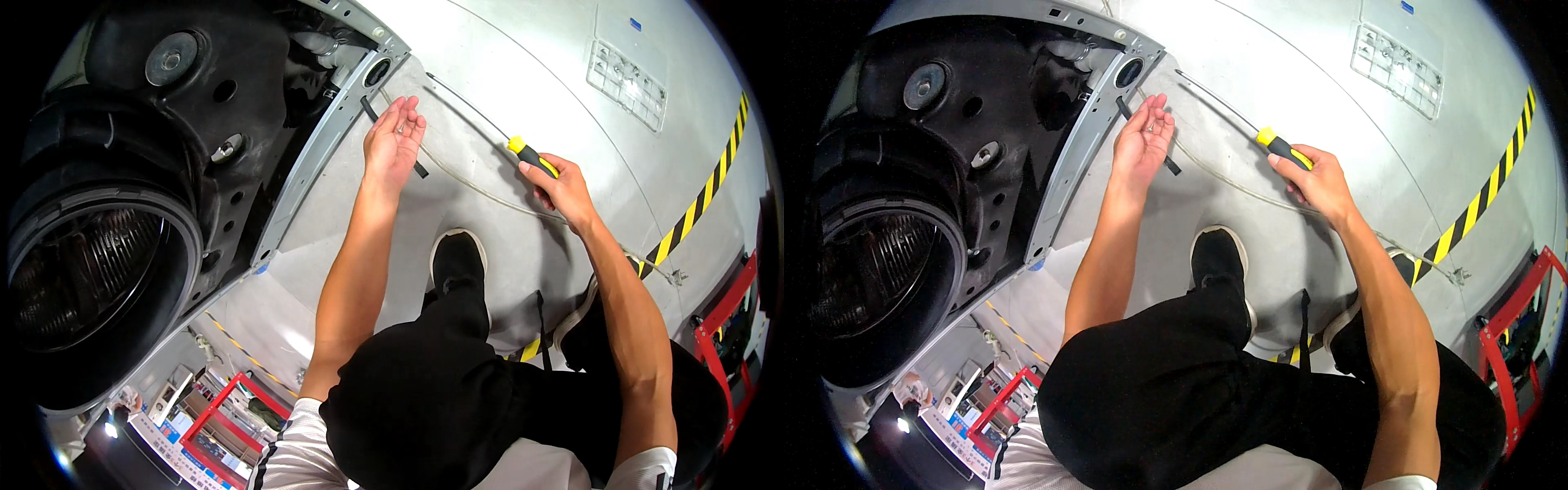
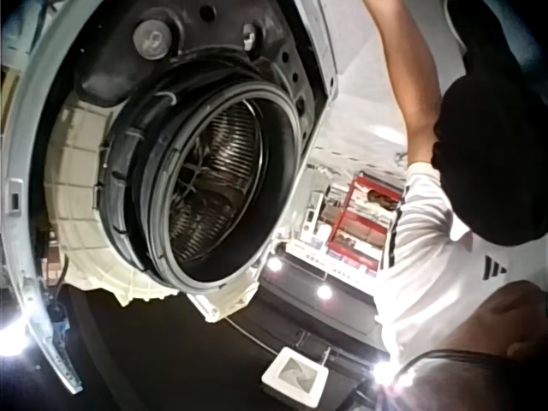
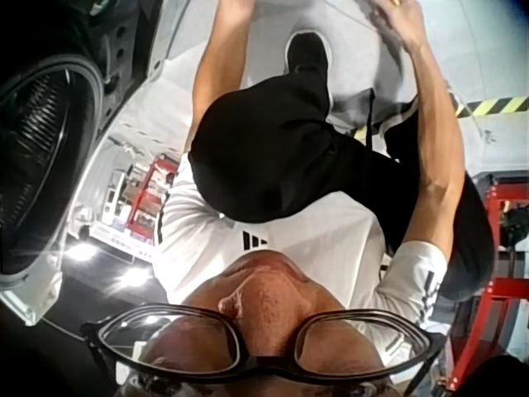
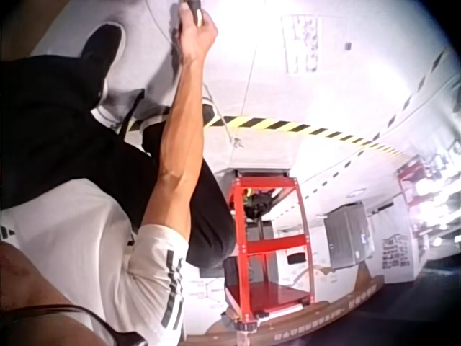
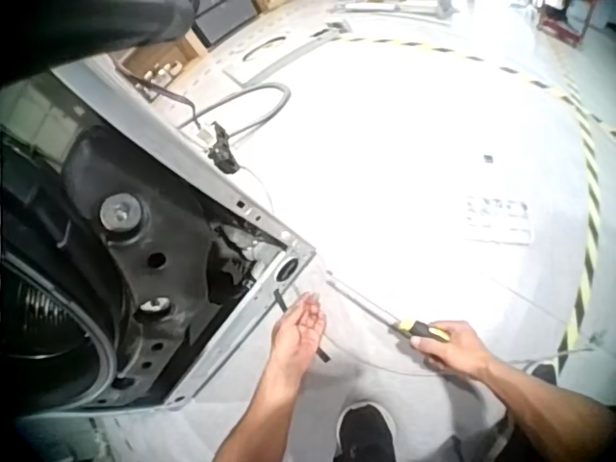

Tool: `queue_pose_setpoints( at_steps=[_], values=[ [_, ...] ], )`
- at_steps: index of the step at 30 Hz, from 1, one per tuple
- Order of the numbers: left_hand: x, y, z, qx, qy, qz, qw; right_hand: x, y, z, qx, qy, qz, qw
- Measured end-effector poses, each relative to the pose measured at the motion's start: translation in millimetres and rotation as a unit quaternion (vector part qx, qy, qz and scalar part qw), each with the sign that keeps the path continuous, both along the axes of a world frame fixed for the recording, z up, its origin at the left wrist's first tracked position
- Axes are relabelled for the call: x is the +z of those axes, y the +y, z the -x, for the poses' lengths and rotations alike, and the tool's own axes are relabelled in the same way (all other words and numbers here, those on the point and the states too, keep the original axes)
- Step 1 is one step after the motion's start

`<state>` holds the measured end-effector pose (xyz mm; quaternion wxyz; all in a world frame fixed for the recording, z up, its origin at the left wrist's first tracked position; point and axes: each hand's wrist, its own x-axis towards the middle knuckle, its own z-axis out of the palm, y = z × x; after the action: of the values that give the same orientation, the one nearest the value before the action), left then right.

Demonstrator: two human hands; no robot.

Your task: The person unscrews a component from the side of a washing machine using a screwdriver and then assists another person in fitting and securing a plastic bracket onto the machine.

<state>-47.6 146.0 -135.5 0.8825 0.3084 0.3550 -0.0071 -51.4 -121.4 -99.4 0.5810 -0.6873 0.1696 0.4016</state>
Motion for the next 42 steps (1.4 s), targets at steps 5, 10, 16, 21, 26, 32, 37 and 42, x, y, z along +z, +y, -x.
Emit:
queue_pose_setpoints(
  at_steps=[5, 10, 16, 21, 26, 32, 37, 42],
  values=[
    [3.6, -2.3, -3.6, 0.044, 0.002, 0.042, 0.998, -0.5, 2.0, 1.8, 0.038, -0.005, -0.036, 0.999],
    [-0.7, 0.7, -5.5, 0.102, 0.002, 0.07, 0.992, -1.8, 3.8, 8.7, 0.068, -0.02, -0.049, 0.996],
    [-8.4, -8.8, -6.8, 0.128, -0.003, 0.055, 0.99, -7.2, -0.1, 8.6, 0.1, -0.062, 0.002, 0.993],
    [-12.0, -14.5, -10.4, 0.124, -0.006, 0.041, 0.991, -12.7, -2.1, 9.4, 0.115, -0.121, 0.005, 0.986],
    [-13.1, -13.7, -11.4, 0.117, -0.003, 0.031, 0.993, -10.0, 4.3, 13.2, 0.119, -0.15, 0.035, 0.981],
    [-13.5, -0.4, -5.4, 0.13, -0.016, 0.032, 0.991, -15.8, 19.1, 28.7, 0.09, -0.238, 0.055, 0.966],
    [2.2, 6.8, -6.7, 0.16, -0.01, 0.017, 0.987, -10.8, 35.0, 37.0, 0.082, -0.247, 0.045, 0.964],
    [3.0, 21.2, -3.3, 0.145, -0.017, 0.019, 0.989, -8.4, 41.2, 36.3, 0.108, -0.239, 0.038, 0.964]
  ],
)
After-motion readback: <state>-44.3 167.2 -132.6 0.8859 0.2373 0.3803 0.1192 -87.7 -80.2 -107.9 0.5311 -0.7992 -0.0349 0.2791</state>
